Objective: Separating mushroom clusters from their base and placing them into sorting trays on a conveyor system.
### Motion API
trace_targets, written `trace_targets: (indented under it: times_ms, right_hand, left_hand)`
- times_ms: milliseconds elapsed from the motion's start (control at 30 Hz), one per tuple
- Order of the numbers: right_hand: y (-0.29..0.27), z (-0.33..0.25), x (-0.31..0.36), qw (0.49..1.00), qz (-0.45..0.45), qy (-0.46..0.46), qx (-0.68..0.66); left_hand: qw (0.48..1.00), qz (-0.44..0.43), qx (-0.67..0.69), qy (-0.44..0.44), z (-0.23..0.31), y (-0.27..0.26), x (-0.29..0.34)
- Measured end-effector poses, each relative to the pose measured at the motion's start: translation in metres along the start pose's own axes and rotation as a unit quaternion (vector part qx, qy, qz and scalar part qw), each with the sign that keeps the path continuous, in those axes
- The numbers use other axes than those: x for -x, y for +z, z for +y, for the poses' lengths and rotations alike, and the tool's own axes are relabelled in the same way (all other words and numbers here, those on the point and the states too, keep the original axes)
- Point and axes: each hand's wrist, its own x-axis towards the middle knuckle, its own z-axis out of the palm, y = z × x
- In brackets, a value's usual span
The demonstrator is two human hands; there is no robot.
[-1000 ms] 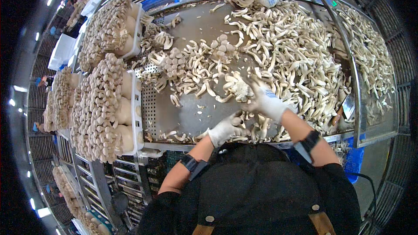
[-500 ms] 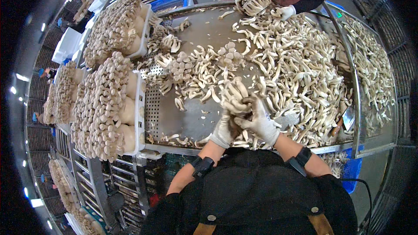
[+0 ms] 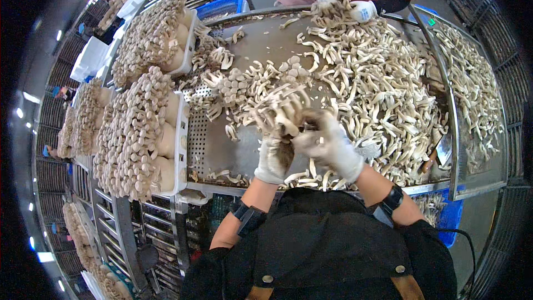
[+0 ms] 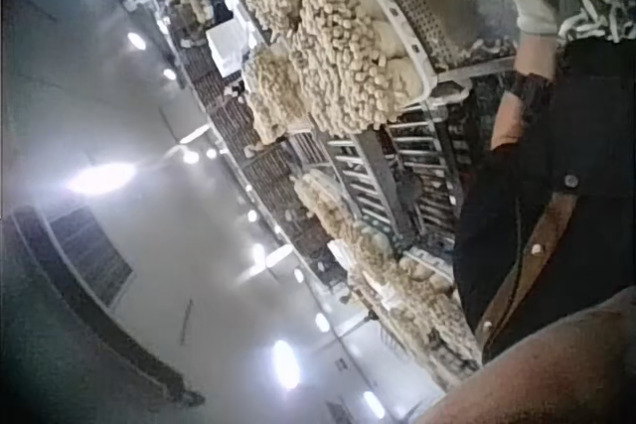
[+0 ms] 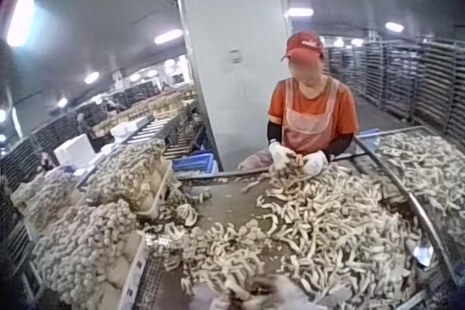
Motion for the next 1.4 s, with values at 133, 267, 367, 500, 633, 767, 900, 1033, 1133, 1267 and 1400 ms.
trace_targets:
  times_ms: [133, 267, 367, 500, 633, 767, 900, 1033, 1133, 1267, 1400]
  right_hand:
    - [0.007, -0.019, 0.0, 0.981, -0.144, -0.047, 0.124]
    - [-0.019, -0.019, -0.007, 0.96, -0.262, 0.036, 0.092]
    - [-0.022, -0.021, -0.014, 0.97, -0.234, -0.017, 0.064]
    - [-0.009, -0.024, -0.003, 0.965, -0.239, -0.049, 0.1]
    - [-0.033, -0.019, 0.012, 0.976, -0.19, -0.101, 0.026]
    - [-0.111, -0.015, 0.032, 0.912, -0.294, 0.139, 0.251]
    - [-0.199, -0.019, 0.087, 0.647, -0.489, 0.334, 0.48]
    - [-0.144, -0.025, 0.071, 0.927, -0.181, 0.243, 0.22]
    - [-0.056, -0.02, 0.031, 0.987, 0.055, 0.133, 0.068]
    - [-0.045, -0.017, 0.01, 0.982, -0.033, 0.101, 0.159]
    - [-0.026, -0.025, 0.006, 0.99, 0.062, 0.03, 0.12]
  left_hand:
    - [0.997, -0.049, -0.026, -0.061, 0.007, -0.024, 0.002]
    - [0.967, 0.09, -0.221, 0.093, -0.003, -0.017, 0.003]
    - [0.979, -0.018, -0.197, -0.043, 0.003, -0.015, 0.005]
    - [0.997, 0.041, -0.06, 0.039, -0.003, -0.004, -0.008]
    - [0.996, -0.036, -0.043, -0.066, 0.01, -0.024, -0.013]
    - [0.984, 0.138, -0.097, 0.056, 0.007, -0.02, -0.016]
    - [0.976, 0.111, -0.176, 0.069, 0.001, -0.01, -0.011]
    - [0.959, 0.033, -0.253, 0.126, -0.043, 0.008, -0.017]
    - [0.953, 0.006, -0.271, 0.135, -0.073, 0.018, -0.014]
    - [0.928, 0.055, -0.317, 0.189, -0.055, 0.009, -0.015]
    - [0.93, 0.064, -0.307, 0.194, -0.046, -0.006, -0.008]
